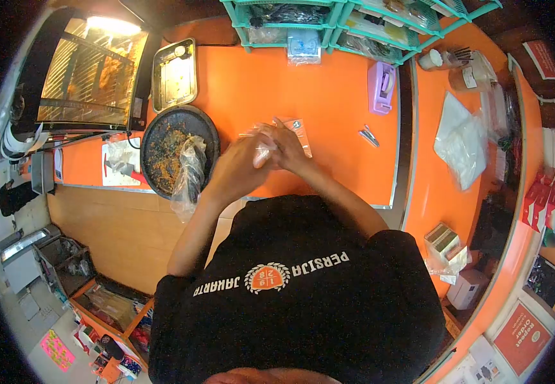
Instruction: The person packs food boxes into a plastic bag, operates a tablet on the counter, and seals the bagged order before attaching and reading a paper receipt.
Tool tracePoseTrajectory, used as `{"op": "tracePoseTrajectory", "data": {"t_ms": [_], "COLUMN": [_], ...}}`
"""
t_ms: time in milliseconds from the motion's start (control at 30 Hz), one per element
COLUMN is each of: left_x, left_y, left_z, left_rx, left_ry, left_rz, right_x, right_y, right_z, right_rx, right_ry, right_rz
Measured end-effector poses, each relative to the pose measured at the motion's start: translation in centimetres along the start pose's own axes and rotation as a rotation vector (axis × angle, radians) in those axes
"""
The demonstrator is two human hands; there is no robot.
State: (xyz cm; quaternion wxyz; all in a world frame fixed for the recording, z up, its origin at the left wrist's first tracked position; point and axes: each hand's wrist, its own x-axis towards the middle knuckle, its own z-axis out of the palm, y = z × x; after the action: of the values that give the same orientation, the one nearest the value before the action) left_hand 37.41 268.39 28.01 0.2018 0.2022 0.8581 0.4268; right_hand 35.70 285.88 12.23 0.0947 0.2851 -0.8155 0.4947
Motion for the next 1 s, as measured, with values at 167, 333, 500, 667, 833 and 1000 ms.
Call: {"op": "tracePoseTrajectory", "data": {"t_ms": [167,333,500,667,833,1000], "left_x": [0.8,3.2,5.1,6.5,6.8,7.2], "left_y": [-5.3,-7.6,-10.2,-12.6,-8.7,-6.7], "left_z": [4.3,11.2,13.0,14.5,12.8,11.5], "left_rx": [0.371,0.417,0.528,0.696,0.701,0.216], "left_ry": [-0.018,0.492,0.65,0.67,0.587,0.66], "left_rz": [-0.134,-0.082,-0.102,-0.071,-0.115,-0.127], "right_x": [0.3,2.9,0.8,-1.8,-2.5,-9.1], "right_y": [-0.9,-3.6,-6.3,-6.7,-8.1,6.9], "right_z": [0.9,1.2,1.4,-2.0,-8.4,-11.7], "right_rx": [0.134,0.053,-0.263,-0.386,0.138,0.63], "right_ry": [0.048,0.165,0.038,-0.137,-0.312,0.175], "right_rz": [0.601,0.685,0.361,0.202,0.127,1.029]}}
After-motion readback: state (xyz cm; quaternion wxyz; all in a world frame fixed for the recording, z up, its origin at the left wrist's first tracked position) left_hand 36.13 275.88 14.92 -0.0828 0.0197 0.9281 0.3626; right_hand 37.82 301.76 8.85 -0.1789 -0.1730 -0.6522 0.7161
